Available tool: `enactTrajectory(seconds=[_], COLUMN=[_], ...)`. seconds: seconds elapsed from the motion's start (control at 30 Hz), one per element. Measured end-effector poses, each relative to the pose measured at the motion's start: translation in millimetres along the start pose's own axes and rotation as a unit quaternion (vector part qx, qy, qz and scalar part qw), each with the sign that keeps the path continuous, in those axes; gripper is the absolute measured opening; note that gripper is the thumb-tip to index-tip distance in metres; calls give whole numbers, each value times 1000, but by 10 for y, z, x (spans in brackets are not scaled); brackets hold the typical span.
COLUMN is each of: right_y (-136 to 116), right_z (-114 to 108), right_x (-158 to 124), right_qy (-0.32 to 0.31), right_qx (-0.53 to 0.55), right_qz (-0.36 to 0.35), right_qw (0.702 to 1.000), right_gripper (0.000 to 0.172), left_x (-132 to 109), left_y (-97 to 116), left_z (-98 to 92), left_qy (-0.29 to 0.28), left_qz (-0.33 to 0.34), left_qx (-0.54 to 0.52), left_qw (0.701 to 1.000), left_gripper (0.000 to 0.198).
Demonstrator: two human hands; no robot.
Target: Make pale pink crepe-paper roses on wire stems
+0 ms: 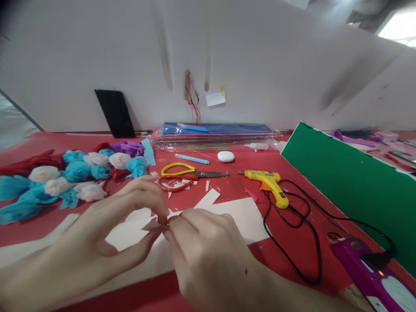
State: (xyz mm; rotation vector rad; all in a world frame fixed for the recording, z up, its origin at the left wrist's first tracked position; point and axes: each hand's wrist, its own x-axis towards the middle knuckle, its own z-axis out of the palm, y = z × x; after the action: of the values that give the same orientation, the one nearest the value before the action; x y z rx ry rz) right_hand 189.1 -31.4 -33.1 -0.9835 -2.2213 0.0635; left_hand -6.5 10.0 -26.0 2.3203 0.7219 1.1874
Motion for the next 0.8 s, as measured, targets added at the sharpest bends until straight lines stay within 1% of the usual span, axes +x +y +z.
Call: enactTrajectory(seconds=[0.1,0.17,0.23,0.27,0.3,0.33,0.4,0.43,0.47,0.53,0.63,0.8], right_y=[30,67,103,115,122,124,112,102,91,72,58,30], right_z=[26,41,44,40,33,23,1,-10,-18,-28,-17,10], right_x=[7,18,47,69,93,117,156,168,174,171,156,165], right_qy=[-7,8,21,21,16,9,-10,-18,-25,-37,-43,-25], right_qx=[20,49,112,159,215,272,374,413,440,469,478,457], right_qz=[5,18,60,97,145,195,280,308,326,337,337,331], right_qw=[1000,999,992,982,966,942,884,857,836,815,810,825], right_gripper=[35,34,30,28,26,25,26,26,27,27,26,25], left_x=[-3,-18,-41,-53,-64,-73,-82,-81,-77,-62,-38,-11], left_y=[12,11,-6,-21,-38,-57,-89,-100,-106,-102,-72,-27], left_z=[7,11,14,14,10,4,-16,-28,-41,-60,-66,-74], left_qy=[8,21,34,40,43,43,36,35,30,19,7,18], left_qz=[7,12,13,10,4,-3,-13,-13,-10,-4,5,33], left_qx=[18,32,56,74,95,116,140,139,133,121,117,140], left_qw=[1000,999,998,996,995,992,989,990,991,992,993,989], left_gripper=[21,20,17,20,23,25,18,11,7,10,14,15])
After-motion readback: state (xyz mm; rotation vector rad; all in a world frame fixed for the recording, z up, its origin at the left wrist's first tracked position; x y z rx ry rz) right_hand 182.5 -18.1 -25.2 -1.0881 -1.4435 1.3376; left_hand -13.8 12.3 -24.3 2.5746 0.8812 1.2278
